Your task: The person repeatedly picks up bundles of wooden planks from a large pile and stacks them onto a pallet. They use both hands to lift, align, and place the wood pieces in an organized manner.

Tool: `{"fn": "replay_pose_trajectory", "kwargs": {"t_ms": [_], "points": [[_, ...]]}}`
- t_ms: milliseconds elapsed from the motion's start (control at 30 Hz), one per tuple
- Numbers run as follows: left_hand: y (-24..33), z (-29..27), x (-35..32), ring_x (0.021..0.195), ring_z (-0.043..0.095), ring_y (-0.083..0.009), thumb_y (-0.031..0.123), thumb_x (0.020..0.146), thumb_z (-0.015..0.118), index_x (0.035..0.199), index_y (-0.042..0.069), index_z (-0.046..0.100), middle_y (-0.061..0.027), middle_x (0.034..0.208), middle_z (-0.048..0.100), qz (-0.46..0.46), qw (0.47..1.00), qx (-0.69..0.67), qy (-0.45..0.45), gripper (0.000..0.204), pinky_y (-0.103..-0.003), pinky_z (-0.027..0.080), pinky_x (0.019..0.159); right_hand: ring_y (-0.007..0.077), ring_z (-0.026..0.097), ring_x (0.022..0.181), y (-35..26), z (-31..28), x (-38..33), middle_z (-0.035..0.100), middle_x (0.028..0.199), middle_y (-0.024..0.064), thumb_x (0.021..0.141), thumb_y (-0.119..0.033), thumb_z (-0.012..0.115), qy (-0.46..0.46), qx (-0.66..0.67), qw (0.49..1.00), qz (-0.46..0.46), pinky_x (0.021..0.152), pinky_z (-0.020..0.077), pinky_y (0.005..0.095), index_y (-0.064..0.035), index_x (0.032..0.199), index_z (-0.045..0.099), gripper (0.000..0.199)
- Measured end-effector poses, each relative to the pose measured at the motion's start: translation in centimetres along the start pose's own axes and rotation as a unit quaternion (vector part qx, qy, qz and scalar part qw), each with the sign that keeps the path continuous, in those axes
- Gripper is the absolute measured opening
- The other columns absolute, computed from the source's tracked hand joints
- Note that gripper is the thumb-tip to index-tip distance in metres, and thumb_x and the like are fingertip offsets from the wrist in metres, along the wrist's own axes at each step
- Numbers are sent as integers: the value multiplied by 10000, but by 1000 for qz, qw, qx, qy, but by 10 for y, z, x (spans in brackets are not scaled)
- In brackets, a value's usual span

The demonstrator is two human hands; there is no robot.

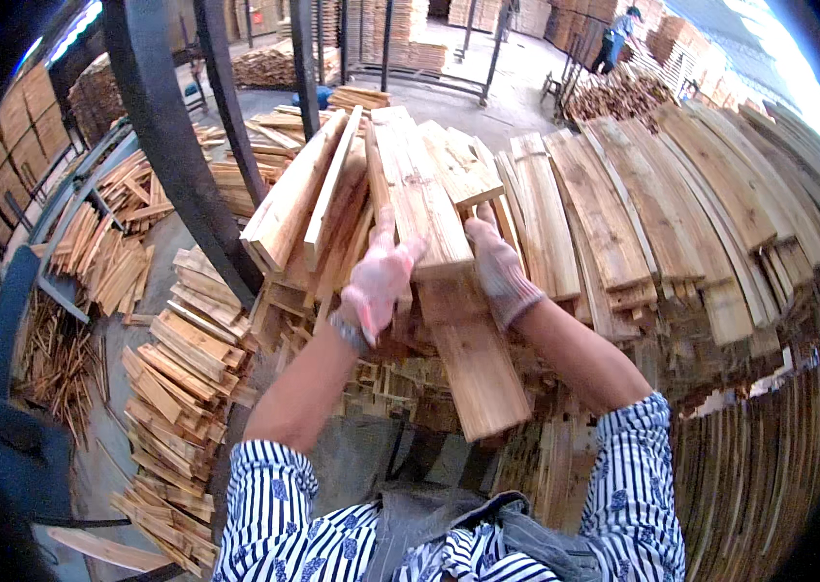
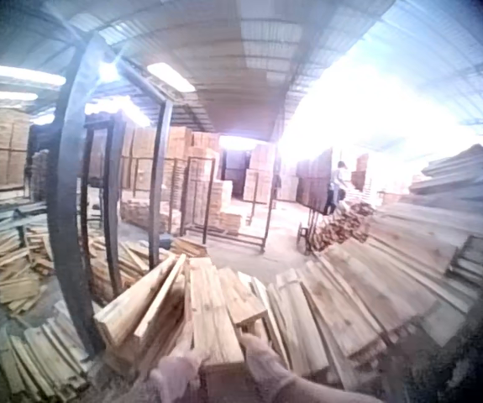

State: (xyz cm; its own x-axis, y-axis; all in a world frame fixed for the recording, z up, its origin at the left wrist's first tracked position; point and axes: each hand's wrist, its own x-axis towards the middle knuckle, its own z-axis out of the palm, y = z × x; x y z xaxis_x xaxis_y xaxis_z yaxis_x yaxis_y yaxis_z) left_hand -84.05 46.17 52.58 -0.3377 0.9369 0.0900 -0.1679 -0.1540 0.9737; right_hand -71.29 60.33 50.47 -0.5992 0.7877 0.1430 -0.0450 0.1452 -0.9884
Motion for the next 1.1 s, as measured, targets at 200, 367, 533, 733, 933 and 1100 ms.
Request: {"fn": "replay_pose_trajectory", "kwargs": {"t_ms": [200, 367, 533, 733, 933, 1100], "points": [[-13, 17, -105, 1417, 370, -313, 227, 1031, 490, 1593, 101, 106, -173, 1589, 266, 36, 998, -48, 34, 692, -427, 310, 1179, 295, 524, 1286, -70, -24, -144, 471, 1452, 188, 985, -543, 497, -60, 307, 932, 180, 1111, 411, 426, -64, 1519, 307, 742], [-24, 18, -83, 1271, 527, -281, 460, 967, 601, 1449, 25, 360, -166, 1401, 509, -51, 959, -276, 47, 692, -440, 438, 1095, 213, 607, 1140, -97, 0, -149, 576, 1300, 117, 936, -471, 624, -91, 213, 953, 196, 998, 502, 383, -44, 1419, 439, 671], [-1, 41, -77, 1216, 574, -277, 464, 949, 630, 1452, 13, 369, -172, 1348, 559, -121, 947, -293, -51, 725, -423, 495, 1045, 218, 684, 1007, -84, -33, -146, 678, 1148, 115, 884, -506, 680, -155, 268, 909, 281, 920, 570, 359, -2, 1294, 555, 662], [-16, 31, -128, 1323, 461, -296, 466, 1011, 533, 1539, 56, 242, -174, 1497, 414, -109, 969, -210, -74, 730, -448, 313, 1181, 179, 544, 1262, -62, -73, -202, 510, 1438, 123, 846, -402, 751, -150, 292, 923, 200, 1112, 410, 349, -29, 1545, 284, 919], [-57, 19, -119, 1359, 410, -325, 575, 973, 536, 1512, 71, 324, -123, 1524, 393, -199, 922, -318, -97, 767, -488, 328, 1167, 285, 316, 1457, -64, -47, -271, 290, 1581, 249, 761, -508, 741, -106, -113, 984, 82, 1179, 274, 342, 21, 1572, 126, 1148], [-73, 14, -138, 1307, 450, -358, 580, 970, 497, 1485, 41, 342, -183, 1452, 423, -132, 983, -129, 19, 762, -528, 342, 1148, 436, 506, 1240, -44, -29, -293, 473, 1320, 270, 671, -498, 801, -92, -272, 956, 54, 1046, 419, 468, -107, 1561, 263, 1111]]}}
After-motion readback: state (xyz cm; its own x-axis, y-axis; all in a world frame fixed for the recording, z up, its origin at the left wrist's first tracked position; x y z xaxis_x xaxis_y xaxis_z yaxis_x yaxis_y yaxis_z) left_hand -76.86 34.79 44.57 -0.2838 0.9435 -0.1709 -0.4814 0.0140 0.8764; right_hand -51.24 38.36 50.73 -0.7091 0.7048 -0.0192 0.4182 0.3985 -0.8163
